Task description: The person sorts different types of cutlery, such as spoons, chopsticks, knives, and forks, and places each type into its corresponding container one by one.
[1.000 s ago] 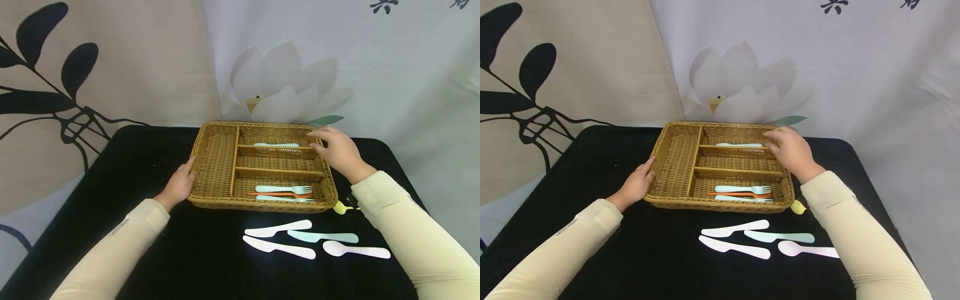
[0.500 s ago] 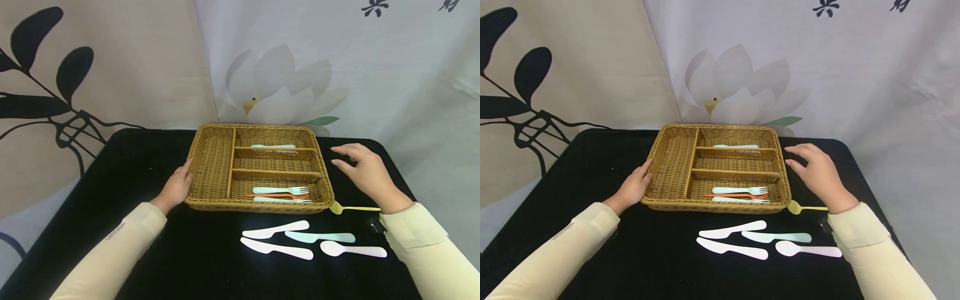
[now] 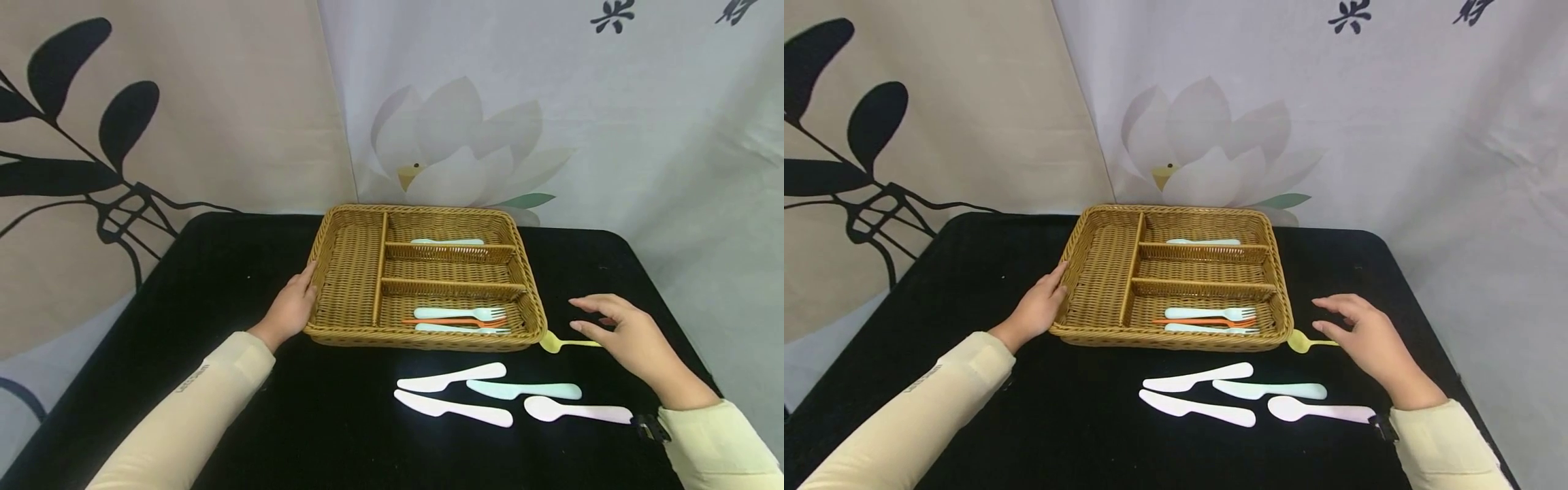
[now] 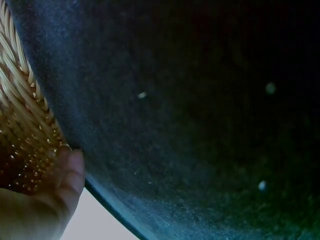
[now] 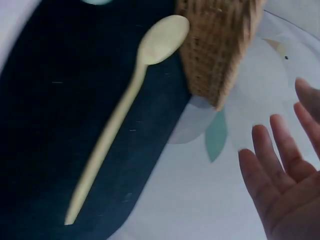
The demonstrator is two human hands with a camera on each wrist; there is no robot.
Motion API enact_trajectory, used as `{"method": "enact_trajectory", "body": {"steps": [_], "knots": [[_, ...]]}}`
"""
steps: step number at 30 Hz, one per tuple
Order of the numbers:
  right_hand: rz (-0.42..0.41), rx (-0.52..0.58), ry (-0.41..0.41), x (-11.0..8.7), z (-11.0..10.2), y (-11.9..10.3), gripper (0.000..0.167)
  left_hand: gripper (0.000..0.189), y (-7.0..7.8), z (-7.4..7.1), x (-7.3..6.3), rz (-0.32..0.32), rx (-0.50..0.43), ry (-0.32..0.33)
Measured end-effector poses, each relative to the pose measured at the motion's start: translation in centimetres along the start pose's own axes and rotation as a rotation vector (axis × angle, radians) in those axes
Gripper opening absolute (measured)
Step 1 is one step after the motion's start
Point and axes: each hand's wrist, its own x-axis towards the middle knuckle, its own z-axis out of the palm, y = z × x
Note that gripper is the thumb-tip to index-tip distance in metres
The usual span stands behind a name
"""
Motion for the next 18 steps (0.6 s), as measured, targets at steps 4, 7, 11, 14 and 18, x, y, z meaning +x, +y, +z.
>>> {"method": "enact_trajectory", "body": {"steps": [4,7,11,14,18], "knots": [[0.035,0.019,-0.044,-1.4,0.6,1.0,0.037,0.056,0.1,0.1,0.0,0.003,-0.002,0.006],[0.071,0.033,-0.085,-2.4,1.0,1.6,0.037,0.056,0.2,0.1,0.0,0.007,-0.002,0.006],[0.113,0.040,-0.148,-3.7,1.5,2.3,0.039,0.056,0.2,0.1,0.0,0.000,-0.001,0.003],[0.143,0.038,-0.198,-4.3,1.7,2.8,0.040,0.056,0.1,0.0,-0.1,-0.015,0.000,0.003],[0.174,0.026,-0.252,-5.1,1.8,3.4,0.038,0.056,0.0,0.1,0.0,-0.005,0.005,0.006]]}}
